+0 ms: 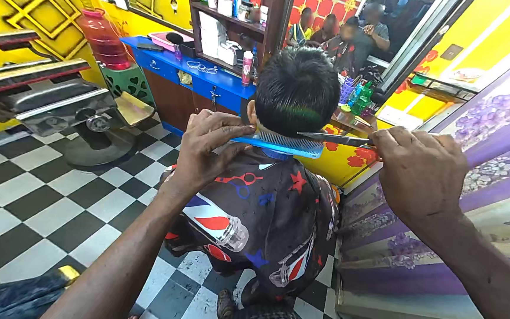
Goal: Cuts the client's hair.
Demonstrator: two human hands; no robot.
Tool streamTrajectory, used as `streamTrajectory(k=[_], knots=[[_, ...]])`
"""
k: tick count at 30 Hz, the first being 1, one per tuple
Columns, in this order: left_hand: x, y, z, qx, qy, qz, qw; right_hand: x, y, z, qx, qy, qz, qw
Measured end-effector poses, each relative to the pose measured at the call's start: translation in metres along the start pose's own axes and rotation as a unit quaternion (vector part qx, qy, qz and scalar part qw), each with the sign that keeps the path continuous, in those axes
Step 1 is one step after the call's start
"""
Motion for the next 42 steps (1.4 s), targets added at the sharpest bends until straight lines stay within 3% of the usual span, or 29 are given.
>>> streamTrajectory(k=[15, 20, 26, 42], knots=[[-0.005, -0.012, 0.005, 0.005, -0.082, 0.064, 0.995, -0.004, 0.026, 0.017, -0.033, 0.015, -0.032, 0.999], [-0.008, -0.016, 0.006, 0.011, -0.085, 0.078, 0.993, -0.009, 0.023, 0.013, -0.059, 0.012, -0.011, 0.998], [-0.009, -0.017, 0.009, 0.0, -0.082, 0.08, 0.993, -0.01, 0.024, 0.02, -0.021, 0.015, -0.016, 1.0], [-0.001, -0.006, 0.035, -0.007, -0.1, 0.049, 0.994, -0.004, 0.012, 0.034, -0.031, -0.001, 0.043, 0.999]])
Point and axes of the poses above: each hand's wrist, its own z-axis towards the middle knuckle, its own x-axis out of the palm, y = z × x, the point moved 1 cm from there along z, towards the middle knuckle, and after that the axes turned 7 degrees about y, right-handed, at the moved point
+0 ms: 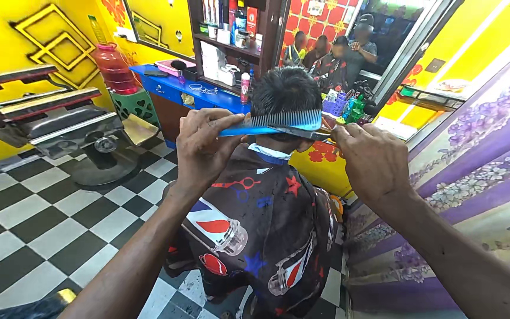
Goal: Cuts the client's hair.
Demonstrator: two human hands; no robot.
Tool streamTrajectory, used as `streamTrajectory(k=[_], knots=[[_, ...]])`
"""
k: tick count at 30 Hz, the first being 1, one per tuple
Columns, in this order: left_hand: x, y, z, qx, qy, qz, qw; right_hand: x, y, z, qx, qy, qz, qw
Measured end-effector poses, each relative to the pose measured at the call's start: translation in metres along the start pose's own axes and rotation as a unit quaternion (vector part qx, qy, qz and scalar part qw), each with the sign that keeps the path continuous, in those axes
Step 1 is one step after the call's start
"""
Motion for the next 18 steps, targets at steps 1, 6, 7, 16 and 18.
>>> streamTrajectory(k=[1, 6, 7, 16, 18], knots=[[0.0, 0.001, 0.005, -0.005, -0.017, -0.01, 1.0, -0.001, -0.002, -0.001, 0.006, -0.005, 0.019, 1.0], [-0.005, 0.014, 0.043, -0.058, 0.058, -0.077, 0.994, 0.002, -0.02, 0.002, 0.06, -0.052, 0.115, 0.99], [-0.004, 0.021, 0.046, -0.063, 0.097, -0.107, 0.988, 0.003, -0.022, 0.002, 0.067, -0.051, 0.121, 0.989], [0.002, 0.048, -0.012, -0.005, 0.22, -0.116, 0.969, -0.005, -0.03, -0.014, 0.08, -0.029, 0.077, 0.993], [0.005, 0.052, -0.025, -0.004, 0.232, -0.128, 0.964, -0.012, -0.031, -0.014, 0.074, -0.011, 0.045, 0.996]])
Point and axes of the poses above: each hand's wrist, its own z-axis towards the middle knuckle, its own x-axis out of the palm, y = z × x, the point moved 1 cm from there along z, towards the middle knuckle, and after that the axes turned 7 degrees about y, right-handed, at the moved point
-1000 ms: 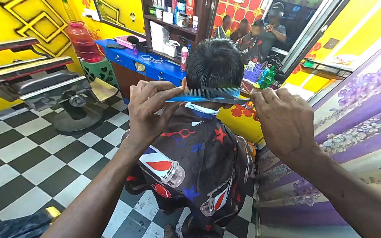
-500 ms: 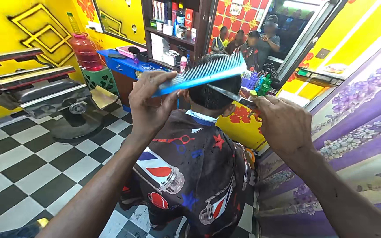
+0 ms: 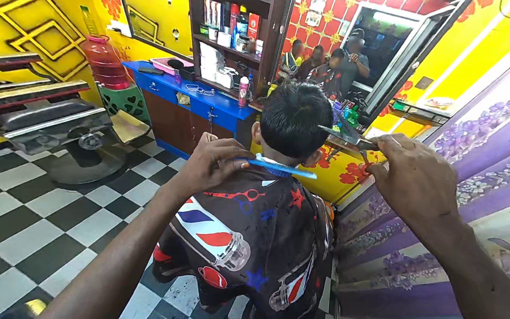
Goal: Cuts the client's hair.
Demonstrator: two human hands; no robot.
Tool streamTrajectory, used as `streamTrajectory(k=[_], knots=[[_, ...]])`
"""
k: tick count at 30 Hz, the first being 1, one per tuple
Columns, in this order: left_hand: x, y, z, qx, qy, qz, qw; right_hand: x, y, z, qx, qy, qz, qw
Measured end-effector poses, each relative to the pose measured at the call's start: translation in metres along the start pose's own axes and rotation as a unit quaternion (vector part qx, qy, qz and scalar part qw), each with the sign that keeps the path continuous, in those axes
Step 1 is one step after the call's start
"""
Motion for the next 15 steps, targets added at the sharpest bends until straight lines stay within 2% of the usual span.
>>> streamTrajectory(k=[6, 11, 15], knots=[[0.001, 0.002, 0.006, -0.01, -0.024, -0.056, 0.998, -0.022, 0.018, -0.001, 0.001, 0.011, -0.098, 0.995], [-0.005, 0.006, 0.007, 0.006, -0.009, -0.09, 0.996, -0.031, 0.031, -0.002, -0.008, 0.025, -0.12, 0.992], [-0.006, 0.002, 0.0, -0.005, -0.057, -0.082, 0.995, -0.029, 0.037, -0.007, -0.01, 0.029, -0.118, 0.993]])
Point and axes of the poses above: each hand's wrist, its own z-axis towards the middle knuckle, its own x-axis out of the palm, y = z × x, the point moved 1 cm from there along z, towards the middle knuckle, and after that the axes turned 7 degrees about y, right-handed, at the moved point
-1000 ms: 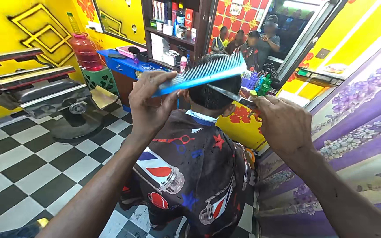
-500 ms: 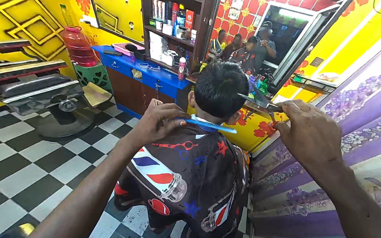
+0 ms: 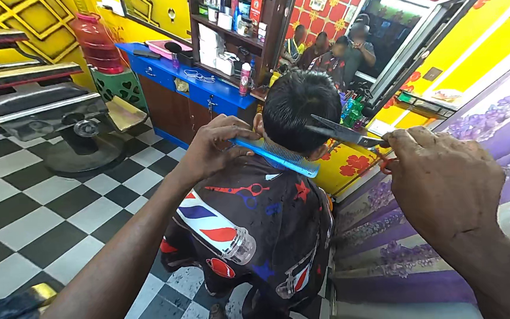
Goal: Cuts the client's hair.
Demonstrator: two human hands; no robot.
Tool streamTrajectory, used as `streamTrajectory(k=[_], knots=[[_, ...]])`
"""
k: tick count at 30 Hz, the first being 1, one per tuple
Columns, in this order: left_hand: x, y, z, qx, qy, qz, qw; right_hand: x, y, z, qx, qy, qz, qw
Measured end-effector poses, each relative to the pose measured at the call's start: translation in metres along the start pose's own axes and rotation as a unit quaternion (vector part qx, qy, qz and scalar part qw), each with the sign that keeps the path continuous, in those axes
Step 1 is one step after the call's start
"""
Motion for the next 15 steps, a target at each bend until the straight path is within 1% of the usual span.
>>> streamTrajectory(k=[6, 15], knots=[[0.003, -0.006, 0.006, 0.022, -0.056, 0.04, 0.997, 0.005, 0.012, -0.003, -0.009, 0.038, -0.032, 0.999], [0.007, -0.011, 0.012, 0.034, -0.114, 0.061, 0.991, 0.018, 0.035, 0.01, -0.022, 0.04, -0.061, 0.997]])
Point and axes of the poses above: each hand's wrist, its own z-axis towards the middle knuckle, its own x-axis out of the palm, y = z × x, the point moved 1 cm from there along z, towards the middle knuckle, and after that the axes turned 7 degrees about y, right-handed, at the moved point
